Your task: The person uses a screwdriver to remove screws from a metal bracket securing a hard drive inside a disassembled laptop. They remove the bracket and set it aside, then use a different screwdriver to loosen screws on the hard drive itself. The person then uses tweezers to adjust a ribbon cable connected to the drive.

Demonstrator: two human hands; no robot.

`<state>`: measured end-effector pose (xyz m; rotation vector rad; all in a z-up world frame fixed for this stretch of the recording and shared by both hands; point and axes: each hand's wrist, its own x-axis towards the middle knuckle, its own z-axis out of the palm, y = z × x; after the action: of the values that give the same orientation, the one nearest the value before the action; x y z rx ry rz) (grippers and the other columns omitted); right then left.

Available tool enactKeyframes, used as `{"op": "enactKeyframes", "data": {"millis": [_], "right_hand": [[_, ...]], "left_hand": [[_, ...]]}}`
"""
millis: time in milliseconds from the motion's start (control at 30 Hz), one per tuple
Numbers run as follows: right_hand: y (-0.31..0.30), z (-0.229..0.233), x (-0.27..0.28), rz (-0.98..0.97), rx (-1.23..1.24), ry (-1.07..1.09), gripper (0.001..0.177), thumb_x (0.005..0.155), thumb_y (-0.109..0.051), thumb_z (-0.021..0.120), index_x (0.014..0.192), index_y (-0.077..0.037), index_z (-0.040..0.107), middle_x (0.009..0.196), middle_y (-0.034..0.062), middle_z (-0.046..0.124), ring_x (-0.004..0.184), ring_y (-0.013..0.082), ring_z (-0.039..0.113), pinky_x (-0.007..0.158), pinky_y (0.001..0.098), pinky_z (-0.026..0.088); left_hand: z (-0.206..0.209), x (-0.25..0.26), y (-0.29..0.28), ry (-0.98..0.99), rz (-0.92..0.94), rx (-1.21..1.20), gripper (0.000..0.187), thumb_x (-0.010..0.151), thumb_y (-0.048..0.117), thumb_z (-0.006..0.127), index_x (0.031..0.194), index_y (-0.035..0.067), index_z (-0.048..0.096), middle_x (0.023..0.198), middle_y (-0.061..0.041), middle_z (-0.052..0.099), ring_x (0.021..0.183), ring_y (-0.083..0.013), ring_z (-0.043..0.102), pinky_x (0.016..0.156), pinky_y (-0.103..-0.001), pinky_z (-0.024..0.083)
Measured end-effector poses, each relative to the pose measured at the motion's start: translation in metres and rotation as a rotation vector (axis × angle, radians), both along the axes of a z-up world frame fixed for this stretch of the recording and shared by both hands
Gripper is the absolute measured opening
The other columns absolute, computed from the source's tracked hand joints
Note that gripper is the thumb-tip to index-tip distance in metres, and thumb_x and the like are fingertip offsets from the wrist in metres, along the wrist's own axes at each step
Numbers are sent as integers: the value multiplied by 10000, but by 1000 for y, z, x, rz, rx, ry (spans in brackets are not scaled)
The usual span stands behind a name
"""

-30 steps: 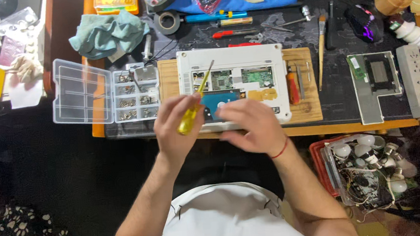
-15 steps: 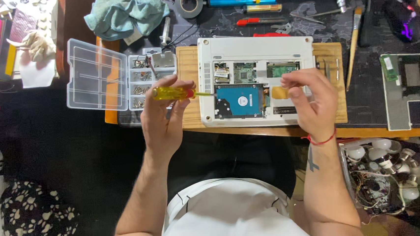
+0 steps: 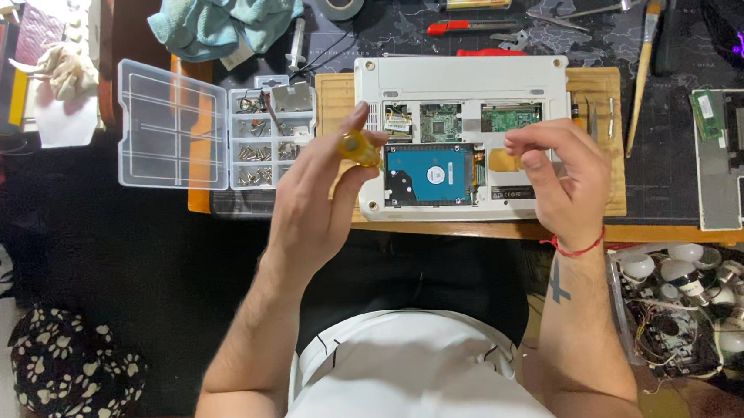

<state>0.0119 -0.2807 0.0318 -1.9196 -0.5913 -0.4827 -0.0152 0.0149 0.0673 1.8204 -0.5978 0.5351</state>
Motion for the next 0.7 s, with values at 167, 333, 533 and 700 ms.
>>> {"op": "enactKeyframes", "data": {"millis": [167,333,533,700], "right_hand": [[0,0,1,4,0,1,368,1097,-299,586,1081,26,759,915,155,714,841,280,714,823,398,557],[-1,-2,3,28,-4,-10,357,1096,-293,588,1093,19,761,907,143,711,852,277,710,830,405,550],[2,0,1,-2,-2,3,343,1097,-280,604,1059,13,778,865,139,717,822,283,712,827,402,552],[0,-2,1,15,-23,-7,319,1098,-262,605,1053,-1,783,846,124,717,823,286,706,819,390,549]], "left_hand": [[3,2,-5,-35,32,119,526,1028,19,653,1519,55,468,1206,-141,744,1084,-314,735,989,-479,591],[0,2,-7,-32,39,121,526,1028,33,660,1519,90,480,1216,-100,754,1071,-290,744,978,-453,597],[-13,-2,-9,17,29,-26,525,991,-39,672,1471,87,502,1161,-135,754,1000,-325,763,930,-463,614],[-11,-2,-12,22,15,-91,454,1010,-48,623,1442,63,540,1150,-163,717,1041,-337,744,897,-440,647]]}}
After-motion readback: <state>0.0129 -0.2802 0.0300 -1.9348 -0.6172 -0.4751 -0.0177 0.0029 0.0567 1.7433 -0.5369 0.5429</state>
